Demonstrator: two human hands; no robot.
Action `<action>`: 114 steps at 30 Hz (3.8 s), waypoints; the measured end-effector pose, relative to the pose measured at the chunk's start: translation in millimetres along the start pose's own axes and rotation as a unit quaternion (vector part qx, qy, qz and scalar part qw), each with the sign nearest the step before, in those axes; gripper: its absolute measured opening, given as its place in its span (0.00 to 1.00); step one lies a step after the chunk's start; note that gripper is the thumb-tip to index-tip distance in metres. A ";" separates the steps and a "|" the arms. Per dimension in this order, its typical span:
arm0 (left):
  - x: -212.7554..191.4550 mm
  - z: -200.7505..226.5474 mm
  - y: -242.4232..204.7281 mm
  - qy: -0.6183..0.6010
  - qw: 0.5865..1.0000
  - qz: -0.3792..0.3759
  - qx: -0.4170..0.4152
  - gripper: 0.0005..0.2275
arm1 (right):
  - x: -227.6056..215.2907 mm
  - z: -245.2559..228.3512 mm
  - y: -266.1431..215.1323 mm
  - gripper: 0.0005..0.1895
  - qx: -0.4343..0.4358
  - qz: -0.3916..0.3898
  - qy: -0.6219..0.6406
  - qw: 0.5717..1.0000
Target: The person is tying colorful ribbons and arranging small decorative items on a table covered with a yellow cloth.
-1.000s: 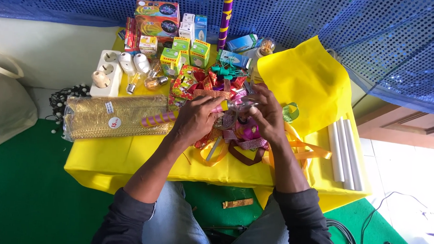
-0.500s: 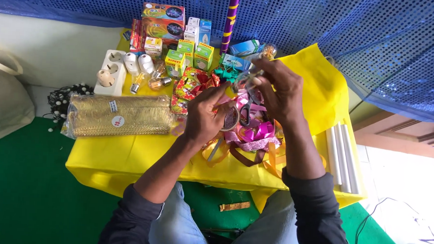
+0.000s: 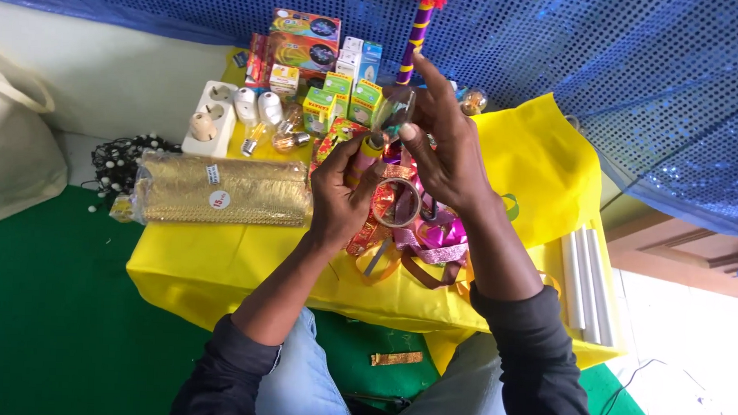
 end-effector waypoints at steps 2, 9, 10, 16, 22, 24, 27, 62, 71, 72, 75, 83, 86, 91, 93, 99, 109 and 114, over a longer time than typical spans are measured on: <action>-4.8 2.2 -0.2 0.003 1.000 0.005 0.004 0.16 | 2.8 -2.9 6.3 0.25 -0.004 0.008 -0.023 1.000; -12.3 9.9 -0.5 0.002 0.999 0.017 0.028 0.14 | 10.8 -18.0 21.4 0.19 -0.027 -0.017 -0.078 0.996; -12.4 9.6 -2.5 0.001 0.999 0.016 0.027 0.14 | 12.9 -15.8 19.8 0.19 -0.025 -0.016 -0.078 0.996; -11.0 -7.8 0.6 -0.102 0.995 -0.007 0.013 0.19 | 16.9 -6.6 20.0 0.22 -0.018 -0.017 -0.042 0.999; -22.0 -19.2 1.5 -0.142 0.988 0.012 0.053 0.12 | 6.5 -1.0 13.2 0.31 -0.037 -0.012 -0.066 0.997; -26.4 -25.9 -4.4 -0.189 0.980 0.017 0.057 0.12 | -5.2 6.2 3.0 0.27 -0.016 0.023 -0.024 0.999; -34.0 -21.6 -1.6 -0.199 0.978 0.016 0.057 0.08 | -8.1 32.7 -15.6 0.27 0.049 0.005 -0.005 0.999; -13.1 -55.7 -16.7 -0.123 0.991 -0.016 0.060 0.15 | 17.1 100.2 -117.6 0.12 0.151 -0.021 0.026 0.988; -13.1 -41.5 -16.1 -0.088 0.993 -0.009 0.080 0.15 | 49.2 105.8 -111.2 0.12 0.113 -0.052 0.004 0.992; -12.6 -40.5 -15.4 -0.081 0.993 -0.010 0.082 0.15 | 52.7 106.8 -110.1 0.12 0.098 -0.053 -0.009 0.994; -13.7 -43.8 -16.3 -0.068 0.994 -0.008 0.083 0.15 | 66.5 106.9 -105.9 0.08 0.062 -0.053 -0.039 0.996; -11.8 -47.1 -18.2 -0.066 0.994 -0.007 0.089 0.15 | 104.1 93.4 -84.5 0.22 0.039 -0.078 -0.204 0.975; -12.6 -47.2 -15.8 -0.067 0.994 -0.009 0.088 0.15 | 111.2 105.0 -83.2 0.25 0.030 -0.076 -0.261 0.962; -11.4 -51.9 -16.4 -0.064 0.994 -0.011 0.087 0.15 | 126.2 116.1 -80.2 0.07 0.023 -0.083 -0.328 0.941; -10.7 -52.6 -16.5 -0.058 0.995 -0.006 0.082 0.15 | 122.5 114.6 -75.5 0.06 0.021 -0.066 -0.279 0.958; -14.8 -57.2 -14.7 -0.102 0.991 0.005 0.084 0.14 | 53.5 112.9 -63.9 0.09 0.064 0.053 0.071 0.994; -5.8 -50.6 -10.2 -0.099 0.992 -0.018 0.078 0.14 | 1.7 166.2 -108.6 0.06 0.142 0.233 0.211 0.939; -4.2 -49.2 -10.0 -0.082 0.993 -0.030 0.083 0.14 | 12.7 178.5 -107.2 0.06 0.151 0.180 0.230 0.944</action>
Point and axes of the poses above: each hand's wrist, its own y-axis towards the middle knuckle, its own x-axis out of the palm, z = x × y, the point moved 8 cm from there along y, towards the middle knuckle, and after that the axes turned 12 degrees about -z, right-handed, at the moved point
